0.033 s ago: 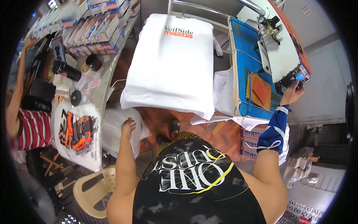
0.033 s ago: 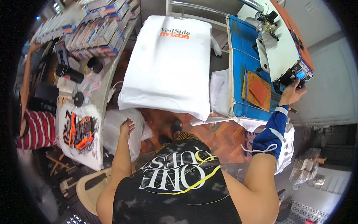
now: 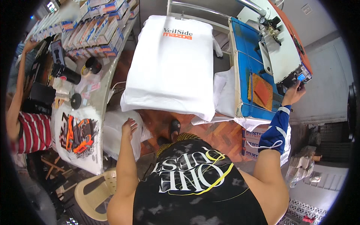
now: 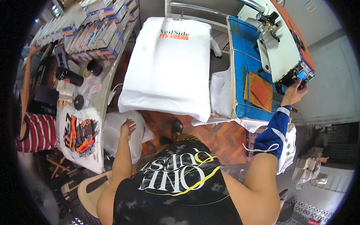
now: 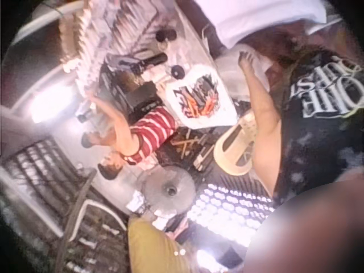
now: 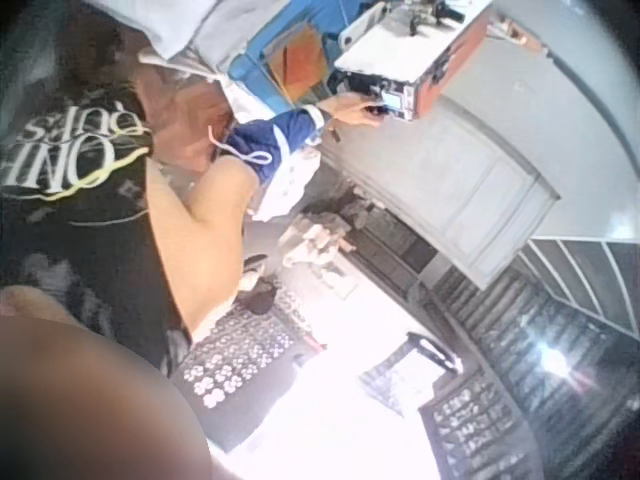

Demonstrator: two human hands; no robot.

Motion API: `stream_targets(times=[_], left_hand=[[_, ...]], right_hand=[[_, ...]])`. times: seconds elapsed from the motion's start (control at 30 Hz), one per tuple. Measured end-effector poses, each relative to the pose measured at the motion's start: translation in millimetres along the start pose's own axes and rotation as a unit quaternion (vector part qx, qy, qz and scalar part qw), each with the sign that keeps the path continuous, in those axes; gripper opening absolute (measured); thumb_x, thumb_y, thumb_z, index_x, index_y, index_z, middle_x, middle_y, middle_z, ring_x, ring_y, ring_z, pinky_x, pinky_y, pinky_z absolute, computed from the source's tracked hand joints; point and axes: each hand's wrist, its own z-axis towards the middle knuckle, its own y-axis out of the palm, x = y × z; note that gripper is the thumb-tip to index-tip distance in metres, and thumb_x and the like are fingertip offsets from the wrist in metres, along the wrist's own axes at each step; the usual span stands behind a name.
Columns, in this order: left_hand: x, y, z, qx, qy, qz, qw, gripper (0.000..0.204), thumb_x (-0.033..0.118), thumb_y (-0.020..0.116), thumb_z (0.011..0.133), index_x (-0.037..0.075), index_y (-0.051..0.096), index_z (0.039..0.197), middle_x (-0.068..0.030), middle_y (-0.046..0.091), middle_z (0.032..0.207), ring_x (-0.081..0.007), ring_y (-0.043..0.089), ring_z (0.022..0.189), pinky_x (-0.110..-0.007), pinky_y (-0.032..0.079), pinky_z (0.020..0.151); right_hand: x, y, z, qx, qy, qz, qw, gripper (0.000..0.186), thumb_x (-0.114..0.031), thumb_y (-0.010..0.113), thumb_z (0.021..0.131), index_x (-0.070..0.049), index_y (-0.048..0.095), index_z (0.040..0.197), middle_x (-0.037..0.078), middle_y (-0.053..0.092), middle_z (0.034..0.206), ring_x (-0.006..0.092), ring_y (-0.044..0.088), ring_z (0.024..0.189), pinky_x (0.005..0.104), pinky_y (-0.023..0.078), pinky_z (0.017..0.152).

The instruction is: The person aligns a white t-shirt on a heat press, applies a small logo, and presses it. They then place a larger car graphic on another t-shirt, align it, and press it. The finished shirts are placed into plastic bags.

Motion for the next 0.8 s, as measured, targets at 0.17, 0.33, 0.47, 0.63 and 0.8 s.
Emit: stream_targets(times=[0.17, 0.33, 0.47, 0.63, 0.8], left_hand=[[92.1, -0.5, 7.2, -0.108, -0.016, -0.250, 0.962, 0.066, 0.058, 0.054, 0.101, 0.003, 0.052, 0.139, -0.0172, 0.055, 0.138, -0.0356, 0.056, 0.122, -0.048, 0.043, 0.110], [153.1, -6.3, 6.6, -0.156, 0.038, -0.075, 0.984, 0.050, 0.054, 0.058, 0.101, 0.009, 0.060, 0.123, -0.0089, 0.068, 0.122, -0.0244, 0.063, 0.115, -0.044, 0.050, 0.096], [173.5, -8.8, -2.9, -0.099, 0.086, 0.100, 0.986, 0.017, 0.024, 0.065, 0.102, 0.010, 0.065, 0.112, 0.0005, 0.073, 0.096, -0.0130, 0.069, 0.082, -0.030, 0.054, 0.069], [210.5, -12.4, -26.9, -0.135, 0.090, 0.179, 0.970, 0.016, 0.017, 0.075, 0.094, 0.003, 0.071, 0.100, -0.0018, 0.070, 0.086, -0.0105, 0.062, 0.073, -0.028, 0.052, 0.071], [271.3, -5.6, -57.4, -0.178, 0.100, 0.312, 0.928, 0.015, 0.012, 0.077, 0.090, -0.001, 0.074, 0.098, -0.0013, 0.070, 0.080, -0.0101, 0.061, 0.071, -0.025, 0.048, 0.068]], right_hand=[[13.9, 7.1, 25.3, 0.001, 0.053, 0.072, 0.996, 0.051, -0.038, 0.072, 0.097, 0.005, 0.063, 0.123, 0.015, 0.069, 0.114, 0.0224, 0.065, 0.103, 0.0336, 0.050, 0.093], [-38.9, -28.2, -30.6, -0.038, -0.082, -0.079, 0.993, 0.027, -0.024, 0.070, 0.097, 0.001, 0.071, 0.107, 0.011, 0.071, 0.104, 0.0187, 0.064, 0.095, 0.0320, 0.050, 0.086], [-104.4, -36.7, -220.0, -0.419, 0.154, 0.095, 0.890, 0.020, -0.020, 0.062, 0.102, -0.004, 0.070, 0.112, 0.011, 0.071, 0.101, 0.0222, 0.066, 0.097, 0.0357, 0.051, 0.088], [-90.1, -31.7, -353.1, -0.574, 0.349, 0.051, 0.739, 0.042, -0.037, 0.071, 0.096, 0.002, 0.070, 0.111, 0.016, 0.071, 0.099, 0.0210, 0.066, 0.091, 0.0345, 0.052, 0.079], [-71.6, -55.5, -312.3, -0.634, 0.393, 0.124, 0.654, 0.038, -0.037, 0.070, 0.097, 0.002, 0.072, 0.096, 0.005, 0.071, 0.086, 0.0152, 0.064, 0.077, 0.0306, 0.051, 0.072]])
